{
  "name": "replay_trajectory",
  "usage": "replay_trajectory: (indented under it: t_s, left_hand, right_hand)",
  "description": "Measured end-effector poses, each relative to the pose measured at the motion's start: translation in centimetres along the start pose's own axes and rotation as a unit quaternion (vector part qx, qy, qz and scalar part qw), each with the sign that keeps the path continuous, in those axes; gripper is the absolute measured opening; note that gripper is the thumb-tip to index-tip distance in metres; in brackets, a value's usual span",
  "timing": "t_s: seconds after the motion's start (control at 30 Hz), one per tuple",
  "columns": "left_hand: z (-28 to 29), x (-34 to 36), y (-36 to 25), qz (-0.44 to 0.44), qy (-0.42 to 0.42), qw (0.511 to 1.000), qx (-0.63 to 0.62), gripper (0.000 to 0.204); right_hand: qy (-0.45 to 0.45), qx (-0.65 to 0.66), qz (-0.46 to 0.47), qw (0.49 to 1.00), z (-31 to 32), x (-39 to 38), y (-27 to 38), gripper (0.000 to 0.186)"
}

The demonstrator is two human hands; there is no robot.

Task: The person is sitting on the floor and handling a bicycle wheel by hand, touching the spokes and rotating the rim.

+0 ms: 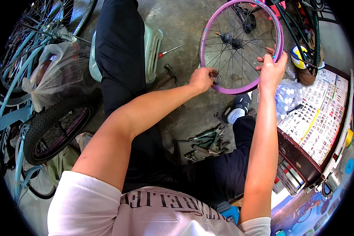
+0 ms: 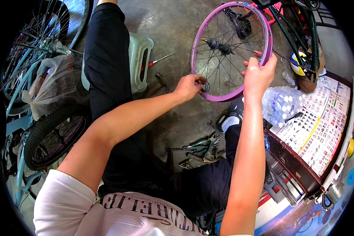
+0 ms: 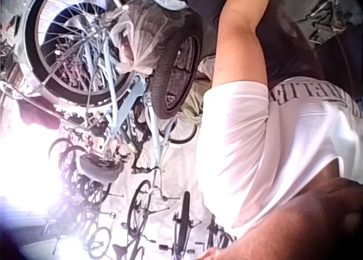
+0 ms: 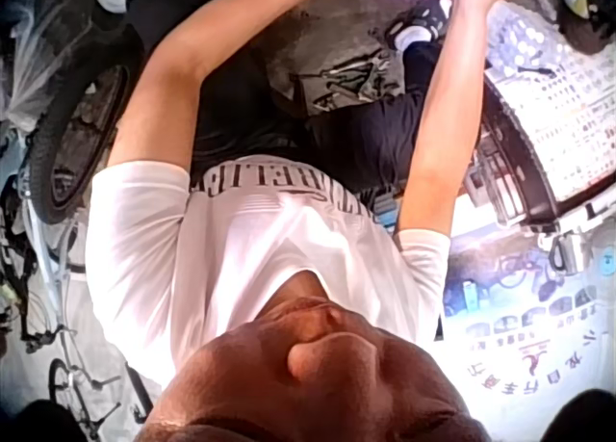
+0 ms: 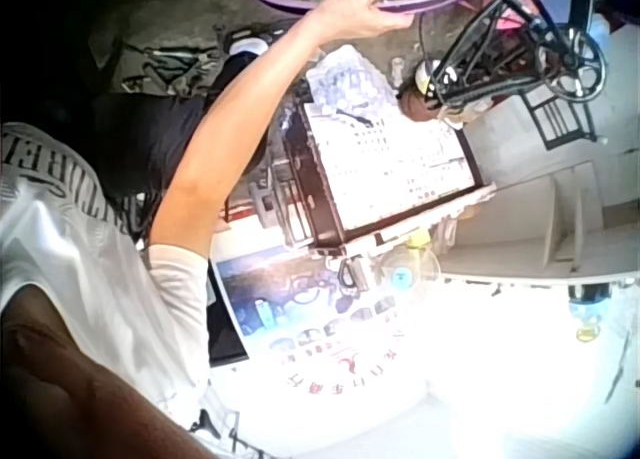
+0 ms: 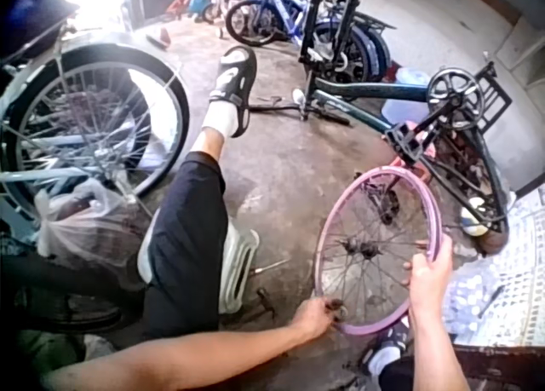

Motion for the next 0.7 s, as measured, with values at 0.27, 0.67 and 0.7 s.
replay_trajectory:
  t_s: [0.27, 0.67, 0.7]
  left_hand:
    - [-0.2, 0.9, 0.7, 0.052, 0.023, 0.997, -0.056, 0.021]
    - [-0.8, 1.1, -0.4, 0.097, 0.133, 0.972, -0.166, 0.021]
    - [-0.7, 1.2, -0.4, 0.102, 0.133, 0.973, -0.16, 0.02]
  right_hand:
    - [0.005, -0.005, 0.013, 1.0, -0.7, -0.4, 0.7, 0.043]
    - [0.007, 0.013, 0.003, 1.0, -0.9, -0.6, 1.0, 0.047]
    - [0.003, 0.017, -0.002, 1.0, -0.8, -0.6, 0.9, 0.047]
Point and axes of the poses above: each hand's wrist, its own x-axis towards the middle knuckle, its own z-axis out of the back of the hand, y = z × x, the point moved 6 cm from there along x, towards the middle knuckle, and after that the axes turned 3 degrees about -y, right-handed, at the moved point
